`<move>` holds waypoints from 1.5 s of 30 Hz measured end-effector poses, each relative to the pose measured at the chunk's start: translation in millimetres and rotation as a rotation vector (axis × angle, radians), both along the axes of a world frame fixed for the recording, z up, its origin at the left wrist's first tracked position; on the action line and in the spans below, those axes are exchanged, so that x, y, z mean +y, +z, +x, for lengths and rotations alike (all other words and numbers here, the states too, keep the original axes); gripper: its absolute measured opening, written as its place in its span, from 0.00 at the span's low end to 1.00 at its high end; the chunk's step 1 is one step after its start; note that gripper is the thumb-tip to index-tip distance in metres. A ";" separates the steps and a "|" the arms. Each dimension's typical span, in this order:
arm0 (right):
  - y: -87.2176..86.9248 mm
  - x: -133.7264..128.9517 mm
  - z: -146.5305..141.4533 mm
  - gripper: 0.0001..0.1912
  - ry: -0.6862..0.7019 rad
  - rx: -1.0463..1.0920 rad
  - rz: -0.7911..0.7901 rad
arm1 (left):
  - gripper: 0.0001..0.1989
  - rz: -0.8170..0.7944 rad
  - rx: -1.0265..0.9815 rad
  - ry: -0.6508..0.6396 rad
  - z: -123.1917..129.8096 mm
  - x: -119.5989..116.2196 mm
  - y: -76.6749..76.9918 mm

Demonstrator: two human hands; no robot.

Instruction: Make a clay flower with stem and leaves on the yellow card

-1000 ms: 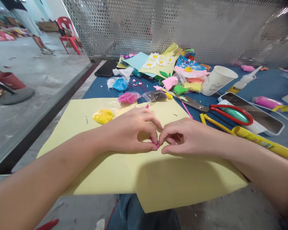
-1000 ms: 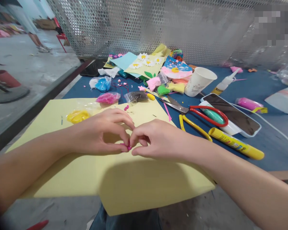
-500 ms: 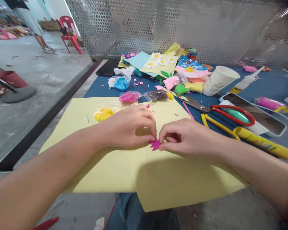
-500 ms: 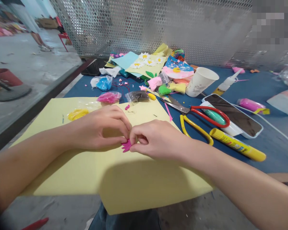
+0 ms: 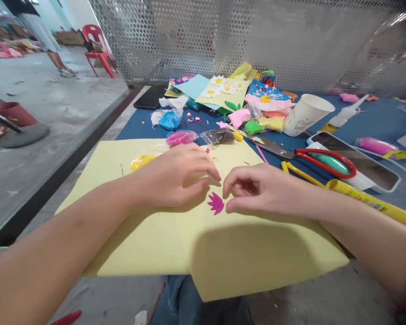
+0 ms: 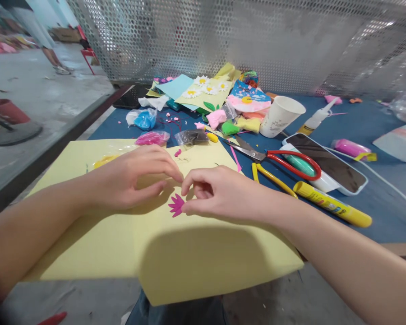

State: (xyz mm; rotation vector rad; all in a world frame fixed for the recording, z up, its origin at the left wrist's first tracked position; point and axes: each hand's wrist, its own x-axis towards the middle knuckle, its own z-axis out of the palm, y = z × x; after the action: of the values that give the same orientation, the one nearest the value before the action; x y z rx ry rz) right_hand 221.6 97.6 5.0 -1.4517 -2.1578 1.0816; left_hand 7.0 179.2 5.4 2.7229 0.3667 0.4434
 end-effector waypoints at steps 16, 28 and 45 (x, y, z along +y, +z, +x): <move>-3.9 5.2 4.7 0.09 -0.031 -0.039 0.095 | 0.09 -0.028 0.083 -0.041 0.9 -1.0 -1.5; -23.9 25.1 6.4 0.12 -0.115 -0.112 0.668 | 0.12 0.422 -0.179 0.581 -3.5 20.5 -20.6; -26.4 28.9 5.6 0.13 -0.122 -0.094 0.628 | 0.10 0.413 -0.178 0.543 17.7 14.5 -30.5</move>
State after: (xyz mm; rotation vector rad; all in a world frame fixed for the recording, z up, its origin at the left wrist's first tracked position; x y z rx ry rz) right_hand 227.3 126.6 -21.3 -1.3164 -2.1539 0.2468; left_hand 24.7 193.7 -25.1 2.9084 1.0777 0.9945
